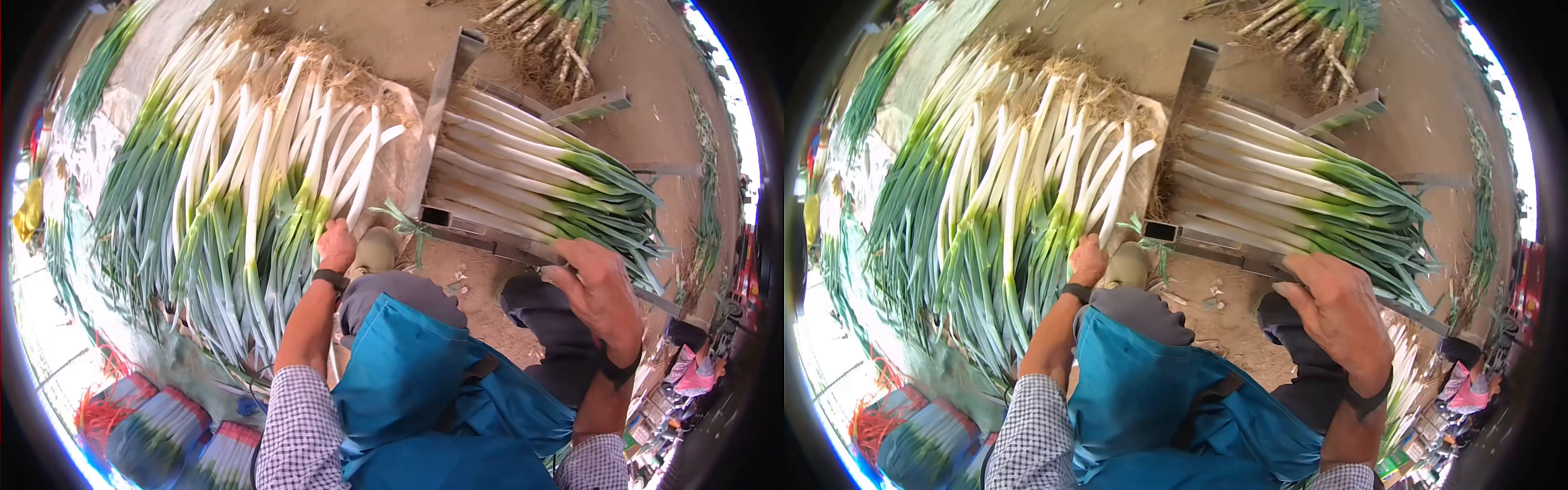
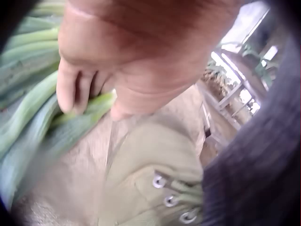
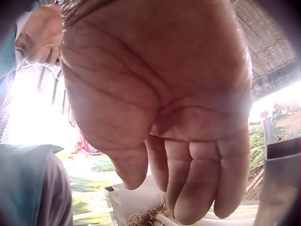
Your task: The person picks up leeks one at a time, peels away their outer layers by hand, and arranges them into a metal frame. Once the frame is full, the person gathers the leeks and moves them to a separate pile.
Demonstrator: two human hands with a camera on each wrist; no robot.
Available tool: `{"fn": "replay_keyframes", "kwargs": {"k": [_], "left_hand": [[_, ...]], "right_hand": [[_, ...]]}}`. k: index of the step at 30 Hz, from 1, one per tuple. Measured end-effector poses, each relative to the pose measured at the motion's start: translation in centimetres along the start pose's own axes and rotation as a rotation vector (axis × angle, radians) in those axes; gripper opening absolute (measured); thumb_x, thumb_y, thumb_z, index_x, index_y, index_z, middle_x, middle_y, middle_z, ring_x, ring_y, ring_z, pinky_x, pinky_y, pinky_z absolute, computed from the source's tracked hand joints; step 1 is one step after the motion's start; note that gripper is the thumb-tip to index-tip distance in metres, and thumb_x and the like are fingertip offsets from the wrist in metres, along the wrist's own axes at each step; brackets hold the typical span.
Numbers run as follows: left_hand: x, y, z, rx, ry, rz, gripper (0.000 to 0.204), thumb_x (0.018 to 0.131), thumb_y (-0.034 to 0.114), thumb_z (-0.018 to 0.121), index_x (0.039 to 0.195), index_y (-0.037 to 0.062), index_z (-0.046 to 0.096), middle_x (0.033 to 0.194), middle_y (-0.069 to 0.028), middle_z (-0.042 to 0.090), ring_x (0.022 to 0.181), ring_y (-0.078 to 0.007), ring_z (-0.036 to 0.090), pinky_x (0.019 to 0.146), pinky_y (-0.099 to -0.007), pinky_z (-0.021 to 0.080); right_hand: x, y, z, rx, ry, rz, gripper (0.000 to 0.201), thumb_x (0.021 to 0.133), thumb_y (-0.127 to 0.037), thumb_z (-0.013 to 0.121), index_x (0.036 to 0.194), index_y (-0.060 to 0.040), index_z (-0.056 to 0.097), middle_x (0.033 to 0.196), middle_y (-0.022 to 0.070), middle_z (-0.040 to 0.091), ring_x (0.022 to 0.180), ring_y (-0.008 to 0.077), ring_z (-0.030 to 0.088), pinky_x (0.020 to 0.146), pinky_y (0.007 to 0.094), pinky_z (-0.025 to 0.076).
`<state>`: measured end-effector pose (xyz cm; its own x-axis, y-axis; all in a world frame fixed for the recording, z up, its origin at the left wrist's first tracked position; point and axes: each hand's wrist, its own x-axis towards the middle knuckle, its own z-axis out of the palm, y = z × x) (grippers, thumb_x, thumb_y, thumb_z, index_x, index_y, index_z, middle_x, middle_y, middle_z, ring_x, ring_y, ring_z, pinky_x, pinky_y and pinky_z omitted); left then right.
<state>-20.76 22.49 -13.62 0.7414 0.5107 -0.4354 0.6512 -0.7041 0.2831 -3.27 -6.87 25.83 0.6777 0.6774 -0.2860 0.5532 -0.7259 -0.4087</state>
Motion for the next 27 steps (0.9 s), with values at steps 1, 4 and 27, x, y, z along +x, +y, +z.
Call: {"fn": "replay_keyframes", "kwargs": {"k": [1,4,27], "left_hand": [[-0.2,-0.4,-1.2,-0.035,-0.009,0.035,0.023,0.085,0.021,0.065,0.102,0.0058,0.060,0.109,-0.0199,0.064,0.093,-0.0403,0.068,0.080,-0.0487,0.055],[-0.5,-2.6,-6.1,-0.315,-0.140,0.201,0.026,0.079,0.023,0.070,0.096,0.0032,0.065,0.086,-0.0176,0.065,0.081,-0.0322,0.065,0.073,-0.0426,0.051],[-27.5,22.5,-45.1,-0.072,0.222,1.182,0.036,0.088,-0.001,0.064,0.123,0.0010,0.064,0.101,-0.0210,0.065,0.093,-0.0412,0.065,0.080,-0.0444,0.050]], "right_hand": [[0.0,0.1,-0.1,0.003,0.002,-0.003,0.027,0.086,-0.013,0.073,0.107,0.0016,0.064,0.093,0.0204,0.064,0.089,0.0419,0.062,0.076,0.0465,0.049],[0.0,0.3,-0.4,0.024,0.017,-0.008,0.027,0.087,-0.016,0.072,0.107,0.0011,0.065,0.094,0.0202,0.064,0.090,0.0427,0.061,0.077,0.0468,0.048],[-7.2,-9.5,-7.0,1.238,0.723,-0.702,0.040,0.099,-0.020,0.067,0.131,0.0004,0.056,0.104,0.0123,0.071,0.105,0.0212,0.068,0.081,0.0310,0.060]]}}
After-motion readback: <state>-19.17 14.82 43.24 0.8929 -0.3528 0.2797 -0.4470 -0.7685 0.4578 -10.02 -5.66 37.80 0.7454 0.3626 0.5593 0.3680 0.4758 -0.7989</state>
